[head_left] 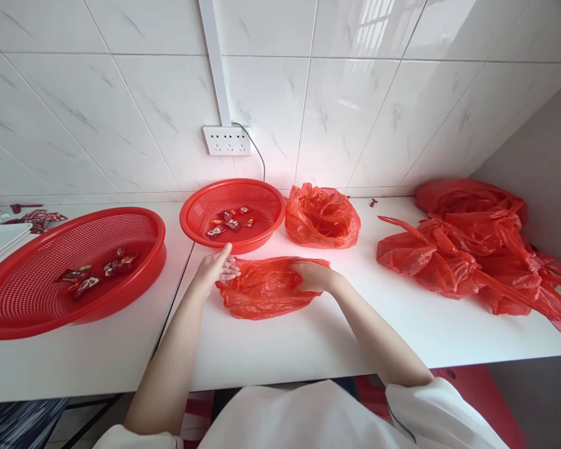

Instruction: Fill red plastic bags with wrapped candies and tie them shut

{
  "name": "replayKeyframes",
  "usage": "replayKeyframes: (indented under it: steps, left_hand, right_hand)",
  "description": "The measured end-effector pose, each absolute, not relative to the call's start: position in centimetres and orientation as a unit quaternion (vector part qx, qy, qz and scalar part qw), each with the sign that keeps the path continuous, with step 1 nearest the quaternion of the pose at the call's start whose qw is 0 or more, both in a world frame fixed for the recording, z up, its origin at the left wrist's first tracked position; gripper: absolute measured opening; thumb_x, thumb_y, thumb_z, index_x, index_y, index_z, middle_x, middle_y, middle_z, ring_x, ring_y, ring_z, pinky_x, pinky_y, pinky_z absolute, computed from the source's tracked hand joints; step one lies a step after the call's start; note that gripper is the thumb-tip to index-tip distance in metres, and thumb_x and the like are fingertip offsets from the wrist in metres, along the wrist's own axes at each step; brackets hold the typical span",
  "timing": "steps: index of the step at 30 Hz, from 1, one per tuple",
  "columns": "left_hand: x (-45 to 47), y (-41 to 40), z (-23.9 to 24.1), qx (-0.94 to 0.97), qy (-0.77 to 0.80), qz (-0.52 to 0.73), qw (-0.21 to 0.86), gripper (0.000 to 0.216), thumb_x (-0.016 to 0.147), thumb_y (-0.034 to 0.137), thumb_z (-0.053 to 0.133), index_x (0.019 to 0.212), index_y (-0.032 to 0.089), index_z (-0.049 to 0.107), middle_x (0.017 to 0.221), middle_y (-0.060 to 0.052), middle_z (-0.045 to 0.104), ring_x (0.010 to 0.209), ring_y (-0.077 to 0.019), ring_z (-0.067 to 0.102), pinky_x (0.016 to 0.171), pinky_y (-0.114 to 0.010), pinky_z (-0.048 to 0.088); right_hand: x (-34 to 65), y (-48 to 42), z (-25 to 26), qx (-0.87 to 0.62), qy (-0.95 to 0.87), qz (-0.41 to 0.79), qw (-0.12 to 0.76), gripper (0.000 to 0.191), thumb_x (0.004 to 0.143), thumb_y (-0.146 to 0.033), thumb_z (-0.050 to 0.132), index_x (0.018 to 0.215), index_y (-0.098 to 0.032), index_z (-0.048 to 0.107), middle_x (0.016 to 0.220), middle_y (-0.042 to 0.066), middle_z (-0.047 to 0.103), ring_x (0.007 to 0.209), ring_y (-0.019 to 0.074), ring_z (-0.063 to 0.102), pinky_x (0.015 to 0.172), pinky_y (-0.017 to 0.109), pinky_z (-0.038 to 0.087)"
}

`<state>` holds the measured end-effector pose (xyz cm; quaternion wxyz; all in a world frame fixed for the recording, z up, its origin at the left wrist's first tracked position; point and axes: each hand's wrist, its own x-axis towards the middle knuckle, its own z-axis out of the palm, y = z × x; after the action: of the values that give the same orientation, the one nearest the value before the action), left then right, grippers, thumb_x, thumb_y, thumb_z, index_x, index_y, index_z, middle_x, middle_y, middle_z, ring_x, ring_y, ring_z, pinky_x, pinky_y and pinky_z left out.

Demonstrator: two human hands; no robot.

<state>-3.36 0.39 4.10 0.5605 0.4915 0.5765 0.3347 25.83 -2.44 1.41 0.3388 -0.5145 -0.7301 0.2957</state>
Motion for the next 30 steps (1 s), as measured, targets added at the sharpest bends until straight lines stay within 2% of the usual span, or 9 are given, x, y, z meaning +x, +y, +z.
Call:
replayKeyframes:
  steps: [3,7,9,12,15,20,24,27,30]
  left_hand:
    - [-3.4,1.2,4.2,0.422,0.595,0.308,0.611,0.069,0.079,0.071,0.050,0.105,0.008,0.057,0.075,-0.017,0.070,0.069,-0.0243,0.071,0.059,-0.028,0.056]
    - [-3.3,1.9,4.1,0.362,0.570,0.339,0.655,0.071,0.081,0.061,0.054,0.126,0.007,0.042,0.078,-0.017,0.071,0.068,-0.0232,0.072,0.051,-0.022,0.054]
    - [-3.2,2.2,3.9,0.328,0.524,0.379,0.689,0.060,0.084,0.048,0.055,0.127,0.008,0.042,0.082,-0.016,0.072,0.073,-0.0230,0.072,0.051,-0.020,0.054]
    - [-3.2,2.6,3.2,0.280,0.437,0.445,0.729,0.039,0.083,0.025,0.050,0.118,0.009,0.052,0.089,-0.015,0.072,0.082,-0.0230,0.072,0.058,-0.020,0.057]
    - [-3.4,2.6,2.1,0.255,0.395,0.496,0.730,0.033,0.077,0.013,0.049,0.108,0.010,0.058,0.092,-0.012,0.073,0.081,-0.0217,0.072,0.065,-0.024,0.060]
    - [-3.2,1.8,0.7,0.234,0.402,0.530,0.709,0.022,0.079,0.012,0.048,0.098,0.011,0.059,0.084,-0.010,0.073,0.071,-0.0187,0.072,0.058,-0.022,0.059]
    - [-2.0,1.2,0.7,0.226,0.385,0.531,0.720,0.021,0.081,0.017,0.051,0.099,0.011,0.060,0.089,-0.011,0.072,0.075,-0.0203,0.072,0.054,-0.023,0.058]
    - [-1.3,1.1,0.7,0.213,0.378,0.528,0.731,0.022,0.080,0.014,0.052,0.099,0.012,0.060,0.092,-0.011,0.072,0.083,-0.0223,0.071,0.060,-0.027,0.060]
    - [-1.5,1.3,0.5,0.185,0.383,0.541,0.725,0.020,0.078,0.010,0.050,0.096,0.013,0.059,0.089,-0.009,0.070,0.082,-0.0209,0.070,0.061,-0.028,0.061]
  right_hand:
    - [25.1,-3.0,3.2,-0.470,-0.786,0.336,0.219,0.029,0.067,-0.033,0.075,0.093,-0.021,0.072,0.092,0.004,0.071,0.082,0.0176,0.064,0.067,0.026,0.046]
    - [23.9,-4.3,5.5,-0.388,-0.835,0.368,0.129,0.038,0.083,-0.039,0.062,0.119,-0.028,0.064,0.118,0.003,0.067,0.104,0.0222,0.063,0.089,0.033,0.047]
    - [23.3,-4.8,5.8,-0.353,-0.840,0.385,0.147,0.037,0.087,-0.038,0.058,0.123,-0.027,0.062,0.121,0.004,0.066,0.108,0.0218,0.062,0.093,0.033,0.046]
    - [22.6,-5.1,5.3,-0.316,-0.831,0.409,0.206,0.033,0.089,-0.037,0.056,0.119,-0.024,0.064,0.116,0.004,0.068,0.104,0.0199,0.064,0.091,0.032,0.048]
    - [22.0,-5.3,4.2,-0.304,-0.812,0.417,0.273,0.026,0.092,-0.035,0.053,0.111,-0.022,0.066,0.108,0.004,0.070,0.098,0.0173,0.065,0.088,0.030,0.049]
    - [21.6,-5.5,2.4,-0.341,-0.788,0.386,0.337,0.023,0.095,-0.035,0.049,0.097,-0.020,0.067,0.094,0.003,0.071,0.084,0.0149,0.065,0.081,0.028,0.049]
    - [21.6,-5.6,1.7,-0.369,-0.783,0.349,0.358,0.024,0.096,-0.036,0.048,0.094,-0.020,0.066,0.090,0.003,0.070,0.079,0.0148,0.064,0.076,0.028,0.049]
    - [21.6,-5.5,1.5,-0.375,-0.775,0.339,0.379,0.022,0.096,-0.033,0.047,0.106,-0.022,0.063,0.102,0.004,0.069,0.091,0.0159,0.065,0.084,0.030,0.050]
    - [21.6,-5.2,1.0,-0.376,-0.782,0.329,0.374,0.029,0.096,-0.032,0.048,0.123,-0.024,0.056,0.121,0.005,0.063,0.110,0.0171,0.060,0.097,0.033,0.046]
